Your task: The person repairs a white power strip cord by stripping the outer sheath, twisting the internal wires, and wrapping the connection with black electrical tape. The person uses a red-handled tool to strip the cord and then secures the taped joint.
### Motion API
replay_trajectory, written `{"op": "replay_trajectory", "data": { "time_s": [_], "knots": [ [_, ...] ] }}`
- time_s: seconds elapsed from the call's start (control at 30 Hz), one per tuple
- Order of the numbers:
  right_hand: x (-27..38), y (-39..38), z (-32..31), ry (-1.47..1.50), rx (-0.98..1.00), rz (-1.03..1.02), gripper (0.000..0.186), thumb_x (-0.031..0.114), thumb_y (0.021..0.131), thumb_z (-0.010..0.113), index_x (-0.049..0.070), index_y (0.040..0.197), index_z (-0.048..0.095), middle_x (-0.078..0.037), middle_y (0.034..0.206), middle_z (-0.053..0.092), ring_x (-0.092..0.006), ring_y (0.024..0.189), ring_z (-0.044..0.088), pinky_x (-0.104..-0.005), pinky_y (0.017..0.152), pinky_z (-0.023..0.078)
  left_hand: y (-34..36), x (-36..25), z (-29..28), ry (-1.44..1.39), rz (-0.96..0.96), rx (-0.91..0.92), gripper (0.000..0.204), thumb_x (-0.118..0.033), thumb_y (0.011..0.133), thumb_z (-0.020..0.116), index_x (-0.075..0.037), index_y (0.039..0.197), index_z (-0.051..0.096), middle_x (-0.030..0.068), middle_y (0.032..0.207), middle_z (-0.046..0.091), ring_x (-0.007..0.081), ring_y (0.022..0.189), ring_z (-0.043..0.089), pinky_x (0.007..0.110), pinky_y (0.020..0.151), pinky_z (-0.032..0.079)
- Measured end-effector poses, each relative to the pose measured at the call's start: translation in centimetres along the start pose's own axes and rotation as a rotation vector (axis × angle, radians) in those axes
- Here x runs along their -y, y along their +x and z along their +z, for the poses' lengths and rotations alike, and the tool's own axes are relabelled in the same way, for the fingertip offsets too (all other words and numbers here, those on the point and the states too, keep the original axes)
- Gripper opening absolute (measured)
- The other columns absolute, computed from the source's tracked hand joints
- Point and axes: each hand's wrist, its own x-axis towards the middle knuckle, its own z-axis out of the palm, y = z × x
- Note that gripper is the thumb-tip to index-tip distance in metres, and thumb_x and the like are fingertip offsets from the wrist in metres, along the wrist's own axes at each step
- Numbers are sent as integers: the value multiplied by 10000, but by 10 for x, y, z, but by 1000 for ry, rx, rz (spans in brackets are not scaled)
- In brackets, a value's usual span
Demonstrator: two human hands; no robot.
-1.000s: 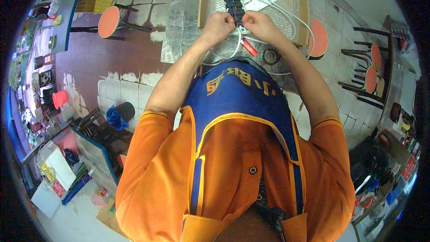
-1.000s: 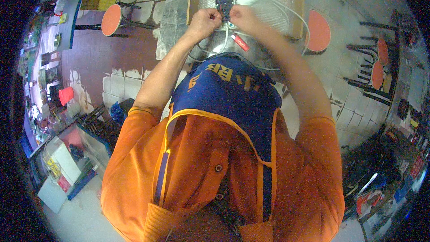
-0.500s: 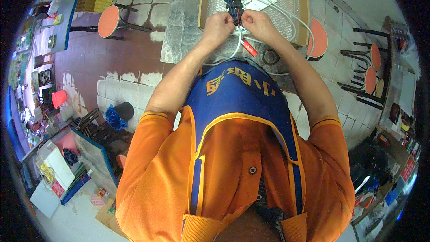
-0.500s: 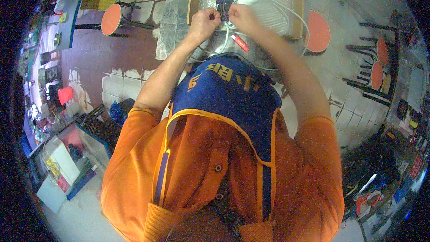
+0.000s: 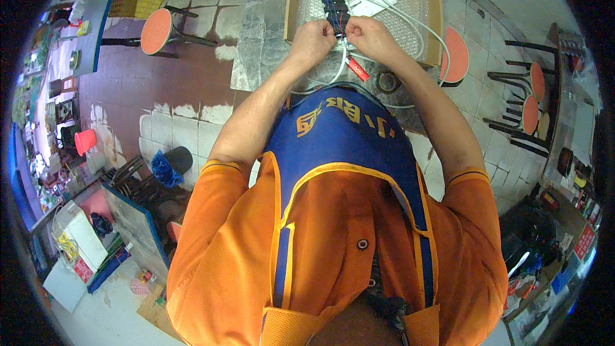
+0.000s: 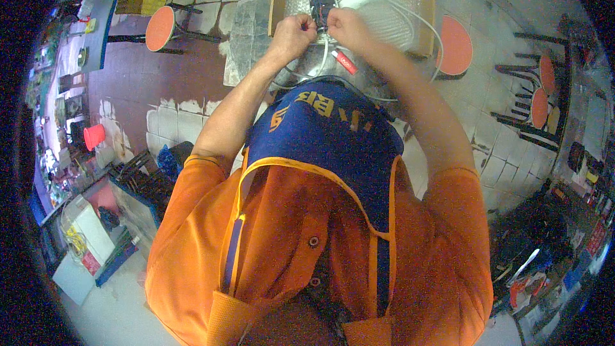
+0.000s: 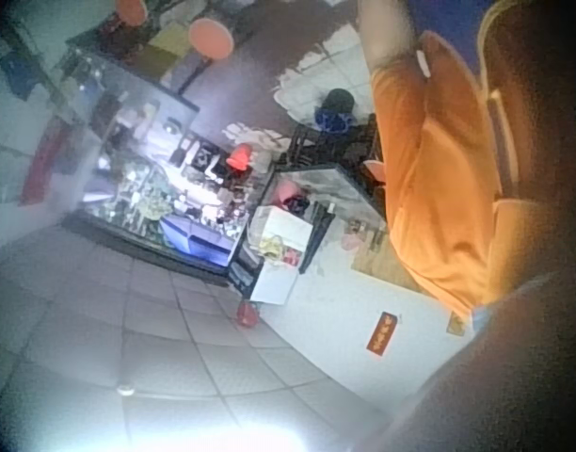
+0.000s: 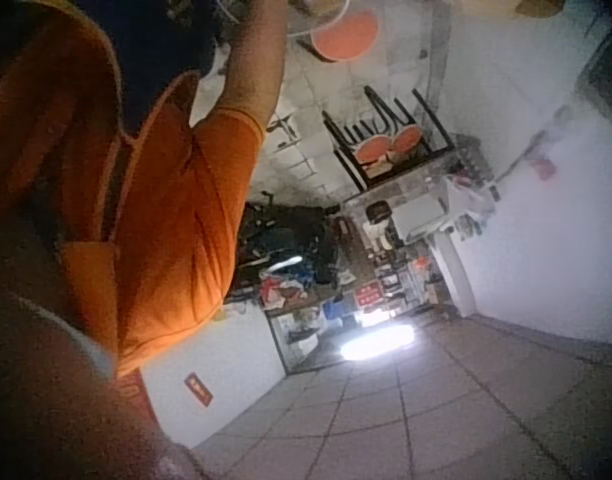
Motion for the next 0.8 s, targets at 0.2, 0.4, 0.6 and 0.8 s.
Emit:
{"op": "replay_trajectory", "data": {
  "time_s": [0.2,0.4,0.6,0.8],
  "knots": [
    [-8,6,-3,169,107,162,102,100,825,675,21,886,659,-29,724,639,-114,679,581,-297,644,490,-2,-5,-4,-94,-17,-1,117,-138,824,658,-23,838,678,174,758,683,277,723,698,388,694,528],
    [-4,8,-4,122,111,137,113,131,839,668,27,882,658,-16,709,619,-100,666,546,-291,624,466,-2,-2,-5,-68,-3,-9,110,-127,818,662,-25,852,688,171,792,697,303,757,707,399,722,538],
    [6,7,-3,-24,112,164,112,117,861,664,21,919,658,-45,723,632,-116,665,562,-299,629,471,-2,7,1,22,46,-49,137,-138,805,662,-20,867,691,191,832,702,362,812,701,431,756,545],
    [13,0,-4,-190,76,79,197,108,876,674,57,1063,706,-67,911,662,-146,801,608,-297,718,495,-1,13,1,-27,44,-61,169,-180,793,672,-25,855,698,207,852,700,393,835,692,447,762,542]
  ]
}}
